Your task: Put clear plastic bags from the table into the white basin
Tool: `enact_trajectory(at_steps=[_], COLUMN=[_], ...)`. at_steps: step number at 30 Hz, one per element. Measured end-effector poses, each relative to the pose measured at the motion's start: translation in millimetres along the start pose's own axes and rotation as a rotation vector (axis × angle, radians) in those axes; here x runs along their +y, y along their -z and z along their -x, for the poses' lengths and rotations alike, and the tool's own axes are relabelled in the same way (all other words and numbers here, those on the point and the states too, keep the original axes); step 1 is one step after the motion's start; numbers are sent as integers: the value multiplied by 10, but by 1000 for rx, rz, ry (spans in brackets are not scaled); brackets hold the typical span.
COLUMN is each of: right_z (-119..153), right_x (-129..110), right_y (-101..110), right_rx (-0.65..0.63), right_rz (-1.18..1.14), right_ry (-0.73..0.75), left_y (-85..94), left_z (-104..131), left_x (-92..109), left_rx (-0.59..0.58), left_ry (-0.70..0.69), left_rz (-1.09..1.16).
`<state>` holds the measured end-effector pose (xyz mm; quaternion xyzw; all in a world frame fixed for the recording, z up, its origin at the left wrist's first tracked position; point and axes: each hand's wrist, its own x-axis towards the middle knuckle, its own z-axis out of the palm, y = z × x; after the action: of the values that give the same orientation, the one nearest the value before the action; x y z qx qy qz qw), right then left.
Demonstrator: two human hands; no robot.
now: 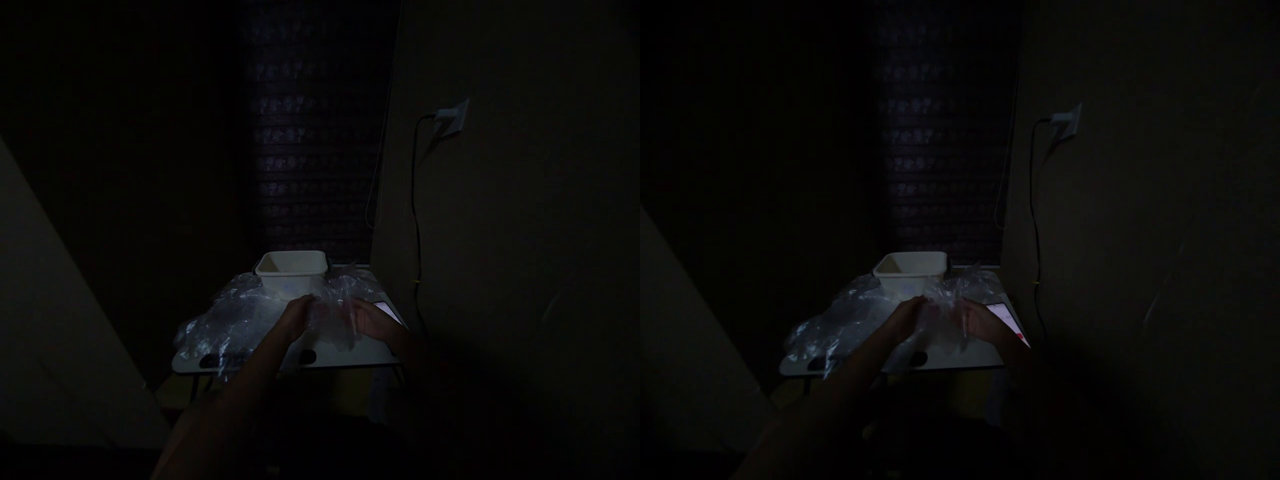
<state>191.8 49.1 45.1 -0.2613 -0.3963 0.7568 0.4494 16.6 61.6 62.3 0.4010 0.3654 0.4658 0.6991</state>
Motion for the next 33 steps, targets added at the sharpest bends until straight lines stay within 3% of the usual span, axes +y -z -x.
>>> enact_trajectory(at_steps=[3,9,16,25,33], right_z=[-48,-64,-49,-33,-59], right_x=[49,68,58,58,82], right_y=[51,127,144,160,207], right_rx=[92,231,205,223,214], right_rz=[54,22,129,165,180], right_ry=[57,35,15,12,32], left_y=[0,68,87,174,142], left_z=[8,-38,-61,-88,-35], left_x=[-43,-95,-103,-98,-79], left_rx=[-21,89,73,26,-22], left_ry=[-14,-48,-62,54,33], left_rz=[-23,-41,-109,-277,-235])
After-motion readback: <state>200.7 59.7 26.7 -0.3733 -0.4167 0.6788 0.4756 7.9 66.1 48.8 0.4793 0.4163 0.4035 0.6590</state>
